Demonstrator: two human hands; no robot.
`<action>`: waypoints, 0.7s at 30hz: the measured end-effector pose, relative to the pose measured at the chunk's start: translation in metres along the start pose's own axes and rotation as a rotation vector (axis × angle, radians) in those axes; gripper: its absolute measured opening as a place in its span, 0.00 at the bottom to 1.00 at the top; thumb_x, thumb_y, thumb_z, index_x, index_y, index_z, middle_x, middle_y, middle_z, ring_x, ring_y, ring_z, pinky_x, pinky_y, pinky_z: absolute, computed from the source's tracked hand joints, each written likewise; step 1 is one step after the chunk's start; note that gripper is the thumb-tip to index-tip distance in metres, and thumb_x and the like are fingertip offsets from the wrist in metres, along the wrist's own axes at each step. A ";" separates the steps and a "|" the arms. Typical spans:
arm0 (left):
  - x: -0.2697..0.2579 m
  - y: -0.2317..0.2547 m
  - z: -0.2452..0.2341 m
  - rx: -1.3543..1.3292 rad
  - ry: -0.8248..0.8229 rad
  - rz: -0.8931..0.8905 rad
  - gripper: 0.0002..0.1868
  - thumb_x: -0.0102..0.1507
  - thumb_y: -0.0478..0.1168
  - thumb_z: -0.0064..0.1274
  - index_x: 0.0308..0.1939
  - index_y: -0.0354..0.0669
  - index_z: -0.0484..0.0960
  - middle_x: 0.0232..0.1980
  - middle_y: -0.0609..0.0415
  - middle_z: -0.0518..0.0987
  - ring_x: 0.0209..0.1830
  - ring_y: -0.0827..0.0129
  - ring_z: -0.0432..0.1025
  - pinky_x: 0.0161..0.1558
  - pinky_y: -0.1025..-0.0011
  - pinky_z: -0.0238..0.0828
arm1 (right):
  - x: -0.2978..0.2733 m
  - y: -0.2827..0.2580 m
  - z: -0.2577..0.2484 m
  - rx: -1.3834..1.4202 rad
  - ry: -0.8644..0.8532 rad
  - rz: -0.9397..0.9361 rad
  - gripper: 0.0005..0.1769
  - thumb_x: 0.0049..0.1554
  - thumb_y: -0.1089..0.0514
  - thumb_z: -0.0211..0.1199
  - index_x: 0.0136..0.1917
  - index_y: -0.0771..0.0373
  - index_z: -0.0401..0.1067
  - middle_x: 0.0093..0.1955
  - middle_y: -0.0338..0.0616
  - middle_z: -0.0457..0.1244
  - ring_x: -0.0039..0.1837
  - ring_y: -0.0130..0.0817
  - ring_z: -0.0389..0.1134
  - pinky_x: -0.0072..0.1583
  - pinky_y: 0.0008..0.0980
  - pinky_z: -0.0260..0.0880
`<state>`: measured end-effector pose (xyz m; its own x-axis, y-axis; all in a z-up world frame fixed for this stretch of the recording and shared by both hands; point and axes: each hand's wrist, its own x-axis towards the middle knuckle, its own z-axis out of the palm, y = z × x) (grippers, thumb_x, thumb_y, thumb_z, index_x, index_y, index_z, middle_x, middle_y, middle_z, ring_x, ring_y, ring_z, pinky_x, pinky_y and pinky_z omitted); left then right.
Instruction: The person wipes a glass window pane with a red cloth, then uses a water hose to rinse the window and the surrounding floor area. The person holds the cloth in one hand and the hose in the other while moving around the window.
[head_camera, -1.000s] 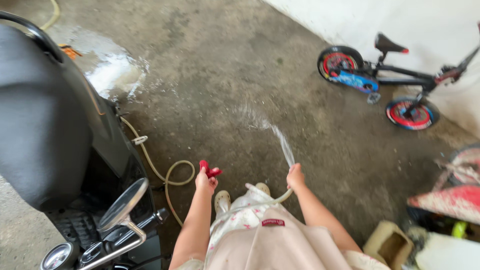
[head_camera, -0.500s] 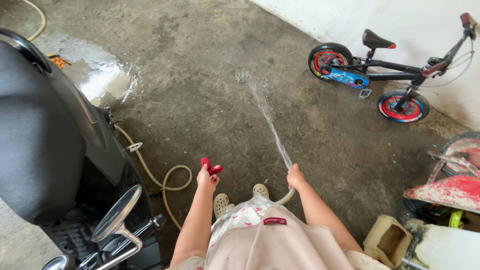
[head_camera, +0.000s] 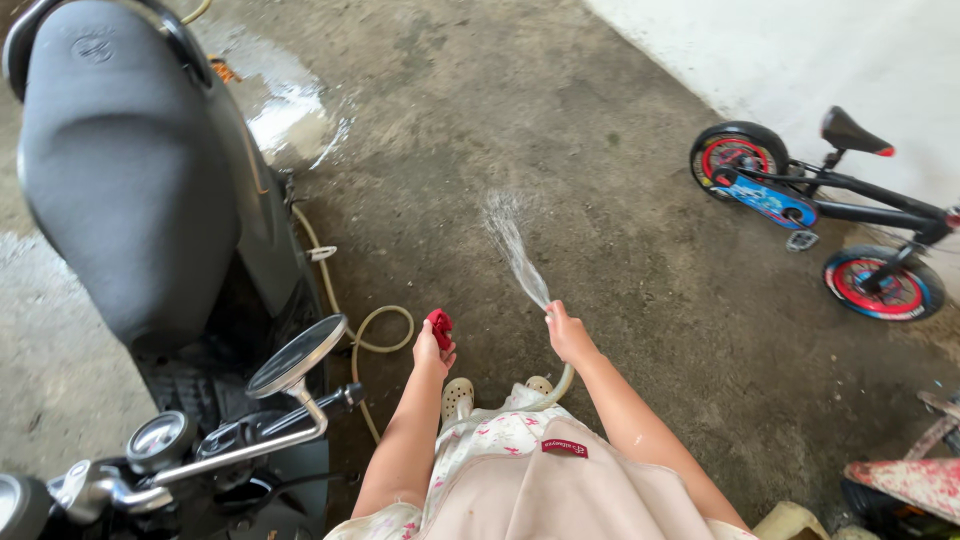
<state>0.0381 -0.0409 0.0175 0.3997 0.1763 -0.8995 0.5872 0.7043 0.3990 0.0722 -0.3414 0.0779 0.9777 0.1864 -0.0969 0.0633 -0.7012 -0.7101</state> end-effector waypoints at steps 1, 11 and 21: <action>0.001 0.000 -0.005 -0.026 -0.003 -0.015 0.25 0.68 0.66 0.45 0.49 0.53 0.80 0.41 0.57 0.80 0.38 0.61 0.73 0.48 0.56 0.67 | 0.004 -0.012 0.001 0.108 -0.020 0.078 0.12 0.67 0.54 0.51 0.63 0.53 0.59 0.31 0.51 0.65 0.25 0.37 0.64 0.29 0.39 0.63; 0.011 -0.014 -0.041 -0.170 0.053 -0.031 0.27 0.67 0.66 0.46 0.51 0.50 0.80 0.42 0.55 0.80 0.39 0.60 0.73 0.48 0.57 0.69 | 0.015 -0.100 0.016 0.497 -0.092 0.045 0.15 0.68 0.54 0.48 0.68 0.53 0.60 0.41 0.42 0.69 0.24 0.24 0.61 0.27 0.29 0.62; 0.011 -0.026 -0.059 -0.174 0.097 -0.017 0.27 0.68 0.66 0.44 0.50 0.47 0.80 0.41 0.53 0.81 0.37 0.60 0.75 0.44 0.58 0.71 | 0.007 -0.002 0.032 0.246 -0.516 0.627 0.12 0.68 0.54 0.46 0.63 0.54 0.62 0.34 0.52 0.67 0.25 0.31 0.60 0.29 0.34 0.61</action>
<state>-0.0145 -0.0164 -0.0137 0.3157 0.2228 -0.9223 0.4592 0.8148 0.3540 0.0724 -0.3167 0.0567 0.5999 0.1457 -0.7867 -0.5634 -0.6212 -0.5447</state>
